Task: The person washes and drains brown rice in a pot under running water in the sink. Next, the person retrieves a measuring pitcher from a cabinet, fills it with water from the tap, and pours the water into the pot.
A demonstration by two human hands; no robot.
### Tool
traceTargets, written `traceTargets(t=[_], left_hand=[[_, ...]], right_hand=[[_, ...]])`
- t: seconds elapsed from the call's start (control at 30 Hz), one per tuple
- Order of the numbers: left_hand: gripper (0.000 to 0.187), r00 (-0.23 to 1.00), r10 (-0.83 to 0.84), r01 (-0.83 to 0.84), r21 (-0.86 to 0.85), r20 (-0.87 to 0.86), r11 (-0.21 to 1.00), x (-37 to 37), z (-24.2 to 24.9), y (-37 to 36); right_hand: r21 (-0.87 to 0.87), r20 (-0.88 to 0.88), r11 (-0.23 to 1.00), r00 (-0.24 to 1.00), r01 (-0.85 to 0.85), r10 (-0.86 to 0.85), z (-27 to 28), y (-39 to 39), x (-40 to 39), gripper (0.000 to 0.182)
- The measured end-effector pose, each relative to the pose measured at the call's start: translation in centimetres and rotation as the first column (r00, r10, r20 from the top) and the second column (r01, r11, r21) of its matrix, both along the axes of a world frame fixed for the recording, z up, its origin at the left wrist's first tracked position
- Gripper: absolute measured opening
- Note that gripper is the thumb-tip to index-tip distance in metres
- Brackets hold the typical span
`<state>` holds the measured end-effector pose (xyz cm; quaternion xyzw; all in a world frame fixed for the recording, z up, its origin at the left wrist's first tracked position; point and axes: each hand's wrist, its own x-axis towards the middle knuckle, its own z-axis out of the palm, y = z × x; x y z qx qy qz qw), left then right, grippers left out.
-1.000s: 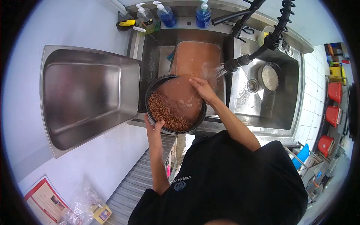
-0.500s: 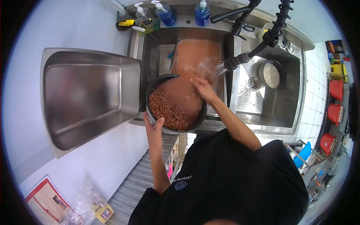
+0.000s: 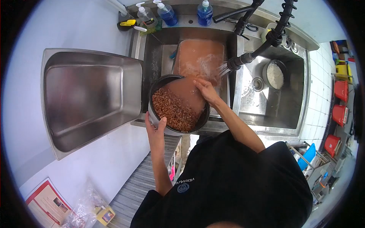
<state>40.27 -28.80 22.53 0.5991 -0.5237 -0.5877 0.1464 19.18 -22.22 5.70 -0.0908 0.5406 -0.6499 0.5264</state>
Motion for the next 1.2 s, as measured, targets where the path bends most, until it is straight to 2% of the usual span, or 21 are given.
traceTargets(t=[0.13, 0.2, 0.33, 0.4, 0.5, 0.63, 0.7, 0.8, 1.13, 1.2], left_hand=[[0.087, 1.000, -0.013, 0.013, -0.001, 0.007, 1.000, -0.1, 0.3, 0.0], [0.087, 1.000, -0.021, 0.021, -0.013, 0.005, 1.000, 0.0, 0.2, 0.0], [0.087, 0.999, -0.015, 0.014, -0.019, -0.034, 1.000, 0.1, -0.3, -0.2], [0.088, 0.999, -0.011, 0.010, -0.011, -0.038, 1.000, -0.1, 0.0, -0.2], [0.088, 0.999, -0.017, 0.016, -0.019, -0.034, 1.000, -0.1, 0.1, -0.2], [0.087, 0.999, -0.025, 0.024, -0.018, -0.049, 1.000, -0.3, 0.3, -0.3], [0.086, 0.998, -0.027, 0.026, -0.026, -0.057, 0.999, -0.2, 0.0, -0.3], [0.086, 0.998, -0.032, 0.031, -0.029, -0.056, 0.999, -0.3, 0.2, -0.3], [0.087, 0.998, -0.040, 0.039, -0.021, -0.047, 0.999, -0.6, 0.5, -0.5], [0.087, 0.998, -0.046, 0.045, -0.024, -0.042, 0.999, -0.4, 0.4, -0.6]], right_hand=[[0.011, 0.048, 1.000, 0.999, -0.001, 0.001, -0.7, 0.0, 0.1, 0.035], [0.021, -0.032, 1.000, 0.999, 0.009, -0.009, -1.4, -0.1, 0.1, 0.034], [0.016, -0.024, 1.000, 1.000, 0.011, -0.011, -1.7, -0.1, 0.2, 0.033], [0.010, -0.079, 1.000, 0.997, 0.020, -0.019, -1.5, -0.1, 0.3, 0.034], [-0.002, -0.008, 1.000, 1.000, 0.013, -0.013, -1.0, -0.1, 0.3, 0.034], [0.047, -0.036, 0.999, 0.999, -0.015, 0.017, -1.4, 0.0, 0.1, 0.033], [0.035, 0.041, 0.999, 0.999, -0.036, 0.035, -1.3, 0.1, 0.0, 0.033], [-0.031, 0.062, 1.000, 0.998, 0.004, -0.002, -1.2, 0.1, 0.2, 0.034], [-0.018, 0.050, 1.000, 0.999, -0.003, 0.004, -1.2, 0.2, 0.0, 0.035], [0.006, -0.002, 1.000, 1.000, -0.007, 0.007, -0.6, 0.2, 0.0, 0.035]])
